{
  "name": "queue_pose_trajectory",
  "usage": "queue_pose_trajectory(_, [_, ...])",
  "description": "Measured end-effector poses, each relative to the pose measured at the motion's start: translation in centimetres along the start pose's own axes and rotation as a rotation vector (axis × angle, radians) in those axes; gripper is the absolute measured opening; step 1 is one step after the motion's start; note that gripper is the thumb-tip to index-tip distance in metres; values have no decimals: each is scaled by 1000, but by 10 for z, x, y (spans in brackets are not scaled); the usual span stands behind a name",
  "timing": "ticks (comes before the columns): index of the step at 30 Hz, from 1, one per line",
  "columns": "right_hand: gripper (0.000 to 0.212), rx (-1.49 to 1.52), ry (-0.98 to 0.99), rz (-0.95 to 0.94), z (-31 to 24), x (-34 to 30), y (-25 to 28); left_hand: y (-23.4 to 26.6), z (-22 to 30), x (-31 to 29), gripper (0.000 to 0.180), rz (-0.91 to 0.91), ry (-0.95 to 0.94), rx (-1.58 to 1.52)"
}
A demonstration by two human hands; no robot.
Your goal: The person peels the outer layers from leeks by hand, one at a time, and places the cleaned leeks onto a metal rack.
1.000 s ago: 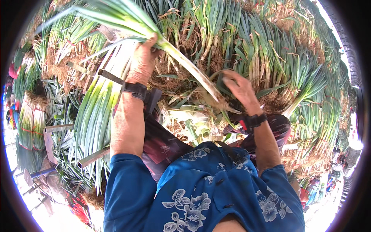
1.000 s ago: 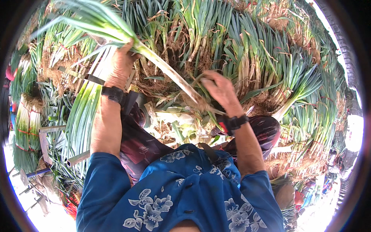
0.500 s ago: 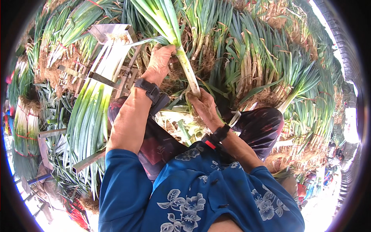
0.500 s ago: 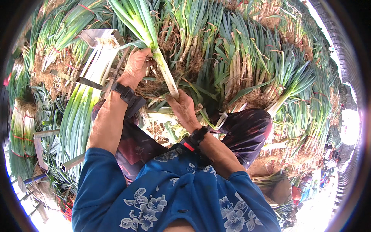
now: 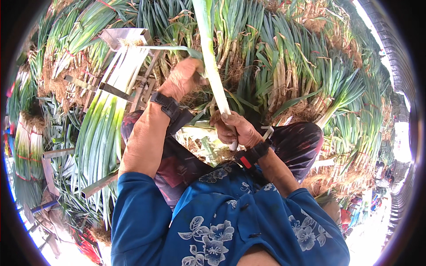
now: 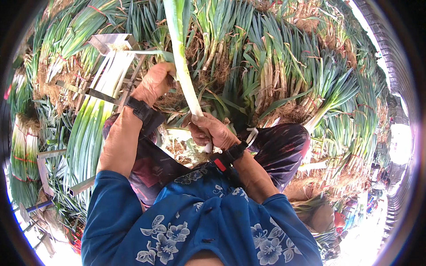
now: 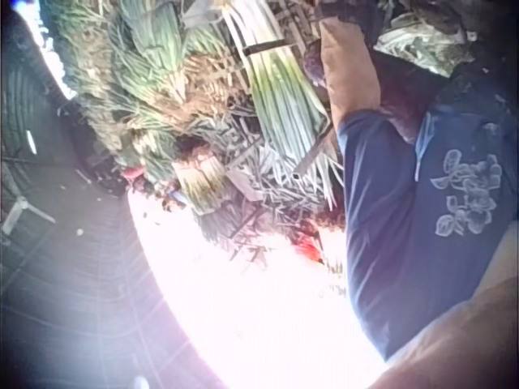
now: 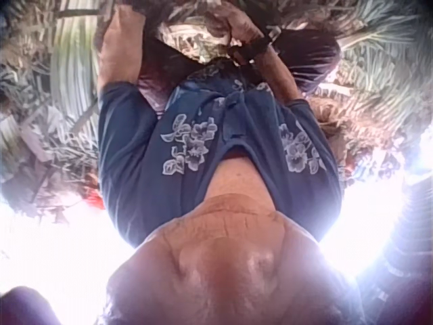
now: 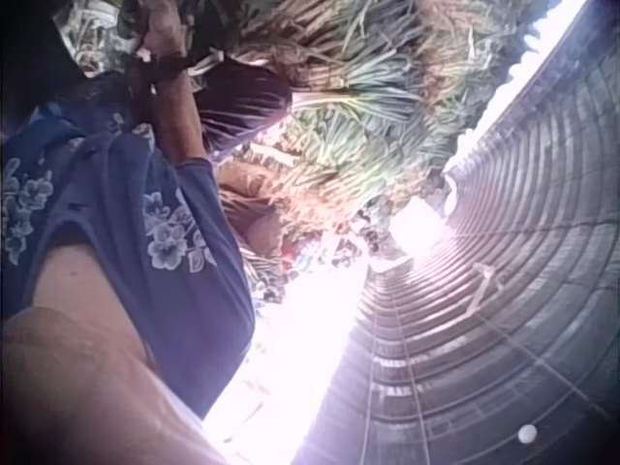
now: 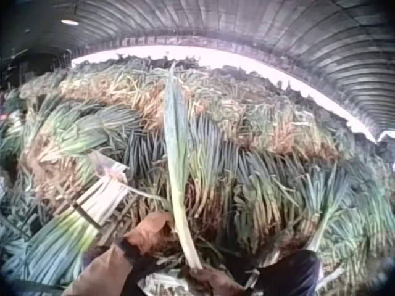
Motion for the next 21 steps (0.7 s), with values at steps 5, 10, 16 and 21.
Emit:
queue_pose_trajectory(5, [35, 14, -7, -20, -8, -5, -7, -5, -33, -15, 16, -137, 295, 100])
queue_pose_trajectory(10, [28, -97, -35, 56, -25, 1, -16, 18, -66, -50, 27, -466, 448, 509])
queue_pose_trajectory(16, [35, -478, 6, 160, -45, 27, -16, 39, -4, -10, 47, -87, 15, 1041])
queue_pose_trajectory(21, [49, -685, 58, 353, -18, 52, -3, 1, 62, -34, 77, -65, -409, -225])
Point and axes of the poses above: each hand's wrist, its own x-axis towards the middle knuckle, its own y-axis out of the back of the hand, z = x × y, the point moved 3 cm from there along x, towards the middle knuckle, and after that the axes turned 12 degrees about -x, right-handed, at the moved point
